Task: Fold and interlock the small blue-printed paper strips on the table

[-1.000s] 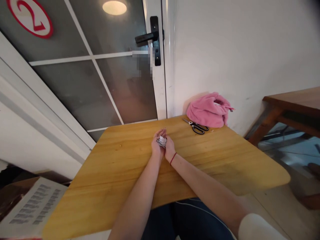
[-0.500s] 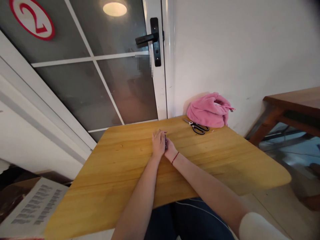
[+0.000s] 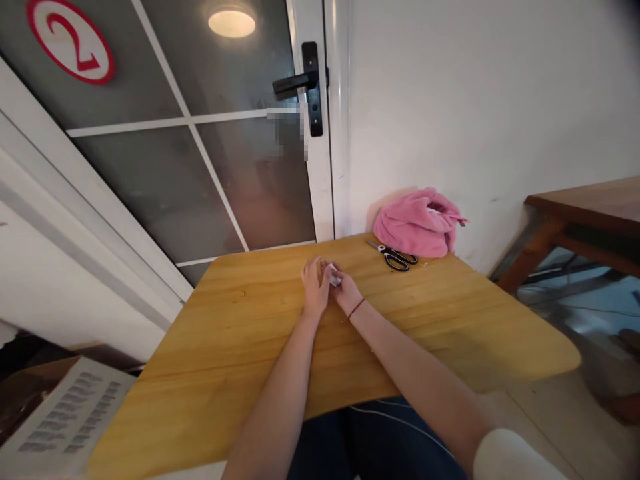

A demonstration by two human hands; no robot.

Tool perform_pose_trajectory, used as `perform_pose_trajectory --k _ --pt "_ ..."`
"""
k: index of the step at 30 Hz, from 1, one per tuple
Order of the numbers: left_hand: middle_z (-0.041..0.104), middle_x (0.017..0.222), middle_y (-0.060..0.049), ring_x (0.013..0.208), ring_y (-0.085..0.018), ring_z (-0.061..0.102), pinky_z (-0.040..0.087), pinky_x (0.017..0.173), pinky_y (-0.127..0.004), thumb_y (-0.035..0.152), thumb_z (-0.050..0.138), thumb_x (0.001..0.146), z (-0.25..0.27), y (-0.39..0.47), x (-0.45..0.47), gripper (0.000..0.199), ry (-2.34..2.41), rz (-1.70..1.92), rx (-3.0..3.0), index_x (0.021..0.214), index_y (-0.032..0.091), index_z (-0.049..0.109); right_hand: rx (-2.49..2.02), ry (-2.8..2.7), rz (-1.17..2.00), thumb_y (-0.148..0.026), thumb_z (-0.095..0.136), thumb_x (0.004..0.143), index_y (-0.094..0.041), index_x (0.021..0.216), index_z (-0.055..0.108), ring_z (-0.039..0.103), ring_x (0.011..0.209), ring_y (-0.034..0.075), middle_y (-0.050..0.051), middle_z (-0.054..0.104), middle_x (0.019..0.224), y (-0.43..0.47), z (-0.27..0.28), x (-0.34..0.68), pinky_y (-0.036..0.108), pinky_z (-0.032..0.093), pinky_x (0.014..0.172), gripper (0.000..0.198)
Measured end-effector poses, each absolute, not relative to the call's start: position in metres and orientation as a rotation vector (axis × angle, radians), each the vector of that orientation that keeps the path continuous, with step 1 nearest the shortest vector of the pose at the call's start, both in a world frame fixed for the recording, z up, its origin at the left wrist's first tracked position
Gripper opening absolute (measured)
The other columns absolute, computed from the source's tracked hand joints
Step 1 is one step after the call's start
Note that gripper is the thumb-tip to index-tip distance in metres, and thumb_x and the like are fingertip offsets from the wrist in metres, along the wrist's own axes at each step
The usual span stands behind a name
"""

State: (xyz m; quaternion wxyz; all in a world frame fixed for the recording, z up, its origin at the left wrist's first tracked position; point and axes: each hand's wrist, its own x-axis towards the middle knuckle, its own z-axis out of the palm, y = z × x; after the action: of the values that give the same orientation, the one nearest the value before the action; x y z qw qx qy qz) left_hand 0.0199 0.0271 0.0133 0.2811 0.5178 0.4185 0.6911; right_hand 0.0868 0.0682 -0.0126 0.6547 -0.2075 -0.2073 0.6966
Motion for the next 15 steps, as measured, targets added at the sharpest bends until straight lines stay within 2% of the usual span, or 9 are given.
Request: perform_pose_trajectory --k 3,6,8,11,15 --pt "0.054 0.103 -0.008 0.11 -0.024 0.042 0.023 0.102 -0.039 0.03 0.074 0.062 0.008 0.026 0.026 0.033 1.286 1.825 1.391 0.088 0.02 0.058 -0.462 -0.347 1.612 0.003 0.043 0.068 -0.02 0.08 0.047 0.065 0.077 0.009 -0.001 0.066 0.079 0.072 -0.005 0.098 0.022 0.054 0.07 0.027" --pt "0.054 0.072 -0.002 0.076 -0.019 0.05 0.037 0.083 -0.032 0.035 0.067 0.069 0.001 0.027 0.029 0.02 1.321 1.574 1.494 0.068 0.019 0.056 -0.447 -0.311 1.61 0.001 0.044 0.071 -0.021 0.085 0.047 0.065 0.078 0.009 -0.001 0.067 0.083 0.073 0.001 0.105 0.023 0.055 0.067 0.026" --pt "0.051 0.059 0.0 0.058 -0.015 0.045 0.036 0.068 -0.027 0.037 0.062 0.074 -0.002 0.029 0.029 0.022 1.293 1.449 1.514 0.062 0.019 0.055 -0.429 -0.345 1.589 0.0 0.045 0.071 -0.021 0.087 0.047 0.065 0.081 0.009 0.0 0.068 0.084 0.073 0.003 0.105 0.023 0.054 0.07 0.026" --pt "0.052 0.056 0.001 0.053 -0.013 0.042 0.031 0.058 -0.023 0.036 0.061 0.075 -0.001 0.03 0.028 0.022 1.289 1.491 1.495 0.061 0.019 0.056 -0.411 -0.368 1.596 0.0 0.046 0.07 -0.019 0.087 0.05 0.065 0.083 0.01 0.001 0.068 0.084 0.071 0.005 0.103 0.023 0.053 0.073 0.026" --pt "0.052 0.056 0.002 0.053 -0.012 0.043 0.03 0.055 -0.023 0.04 0.055 0.079 0.005 0.03 0.024 0.029 1.353 1.603 1.489 0.06 0.018 0.052 -0.406 -0.381 1.681 0.002 0.046 0.069 -0.018 0.084 0.053 0.065 0.084 0.011 0.002 0.068 0.083 0.064 0.005 0.095 0.023 0.054 0.072 0.025"
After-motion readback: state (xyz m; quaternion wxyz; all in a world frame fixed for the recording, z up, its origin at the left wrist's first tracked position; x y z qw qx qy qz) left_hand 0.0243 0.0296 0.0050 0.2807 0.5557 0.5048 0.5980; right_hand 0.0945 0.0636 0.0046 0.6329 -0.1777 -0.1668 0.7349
